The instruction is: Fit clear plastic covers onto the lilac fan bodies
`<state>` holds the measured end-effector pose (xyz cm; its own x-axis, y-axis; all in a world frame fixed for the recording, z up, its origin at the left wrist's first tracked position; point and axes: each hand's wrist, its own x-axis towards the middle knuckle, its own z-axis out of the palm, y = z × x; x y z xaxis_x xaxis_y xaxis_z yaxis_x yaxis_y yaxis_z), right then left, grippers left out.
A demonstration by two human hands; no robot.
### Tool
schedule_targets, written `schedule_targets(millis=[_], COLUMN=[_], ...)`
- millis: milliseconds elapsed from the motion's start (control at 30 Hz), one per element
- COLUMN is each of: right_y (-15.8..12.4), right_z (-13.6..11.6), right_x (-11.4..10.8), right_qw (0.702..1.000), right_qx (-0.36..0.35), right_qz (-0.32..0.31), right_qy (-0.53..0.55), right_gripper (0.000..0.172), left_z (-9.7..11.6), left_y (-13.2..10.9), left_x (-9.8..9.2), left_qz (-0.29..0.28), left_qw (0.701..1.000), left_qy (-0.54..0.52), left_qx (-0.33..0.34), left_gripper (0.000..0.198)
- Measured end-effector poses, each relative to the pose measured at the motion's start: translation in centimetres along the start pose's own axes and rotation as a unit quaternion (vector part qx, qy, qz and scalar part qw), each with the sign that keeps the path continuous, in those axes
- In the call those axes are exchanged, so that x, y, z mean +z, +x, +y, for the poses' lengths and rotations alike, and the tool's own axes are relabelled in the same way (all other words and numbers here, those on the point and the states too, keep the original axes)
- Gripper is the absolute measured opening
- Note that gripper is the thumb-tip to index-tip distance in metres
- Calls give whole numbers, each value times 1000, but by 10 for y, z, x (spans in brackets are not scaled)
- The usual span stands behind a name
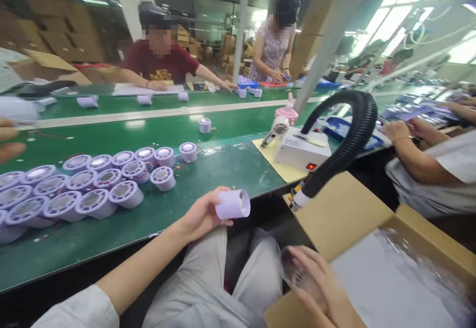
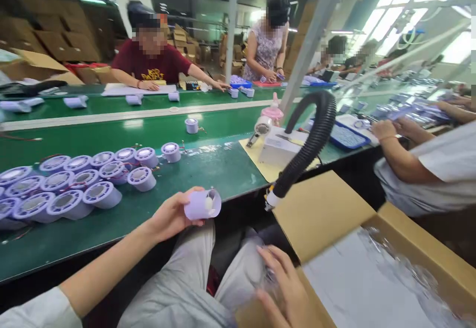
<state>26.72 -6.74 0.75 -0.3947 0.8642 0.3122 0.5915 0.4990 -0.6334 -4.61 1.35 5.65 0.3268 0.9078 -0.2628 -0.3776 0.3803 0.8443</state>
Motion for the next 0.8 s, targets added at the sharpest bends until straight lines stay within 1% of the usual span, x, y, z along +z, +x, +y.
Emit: schedule_targets(millis=[33,67,100,133,200,267,333,367,400,433,467,500,533,567,633,667,733,800], right_y=[6,13,19,25,33,36,36,35,33,32,31,31,31,32,33,34,35,34], right_z=[-11,-21,-30,-37,-46,-48,-48,-47,-47,-48,-49,-50,-52,-55,-59,-60,-61,-58], right_x=[7,13,18,22,28,30,31,31,30,30,29,27,26,25,23,23,24,25], right_qw=[999,998,996,993,988,983,982,985,987,989,989,985,980,974,963,958,947,933], right_qx=[-3,-4,-8,-10,-12,-2,19,32,47,66,87,108,128,146,179,195,224,240], right_qz=[-6,-2,0,0,-2,-17,-52,-76,-97,-113,-121,-121,-114,-101,-70,-52,-14,16], right_qy=[-35,-67,-92,-114,-153,-182,-178,-154,-115,-64,-5,54,105,143,188,202,232,268], right_gripper=[49,51,53,54,55,54,45,37,29,22,16,11,6,7,22,27,27,27], left_z=[-16,-31,-44,-56,-70,-73,-65,-59,-53,-47,-43,-41,-41,-43,-50,-54,-61,-64], left_y=[2,4,5,5,4,2,0,-2,-3,-5,-6,-8,-10,-11,-12,-12,-12,-12], left_x=[5,9,13,15,18,18,20,21,22,23,24,25,25,24,20,18,14,11], left_qz=[-12,-16,-18,-21,-39,-86,-149,-179,-204,-216,-215,-203,-182,-161,-136,-136,-163,-200], left_qw=[996,988,981,975,971,972,968,961,948,930,910,893,881,874,865,859,850,857], left_qy=[-69,-111,-129,-130,-104,-34,79,150,225,295,354,399,428,444,458,461,460,439], left_qx=[-56,-105,-147,-178,-212,-218,-183,-147,-101,-47,6,52,88,115,157,176,199,181], left_gripper=[33,35,37,38,38,38,34,29,24,20,17,17,22,29,49,58,65,67])
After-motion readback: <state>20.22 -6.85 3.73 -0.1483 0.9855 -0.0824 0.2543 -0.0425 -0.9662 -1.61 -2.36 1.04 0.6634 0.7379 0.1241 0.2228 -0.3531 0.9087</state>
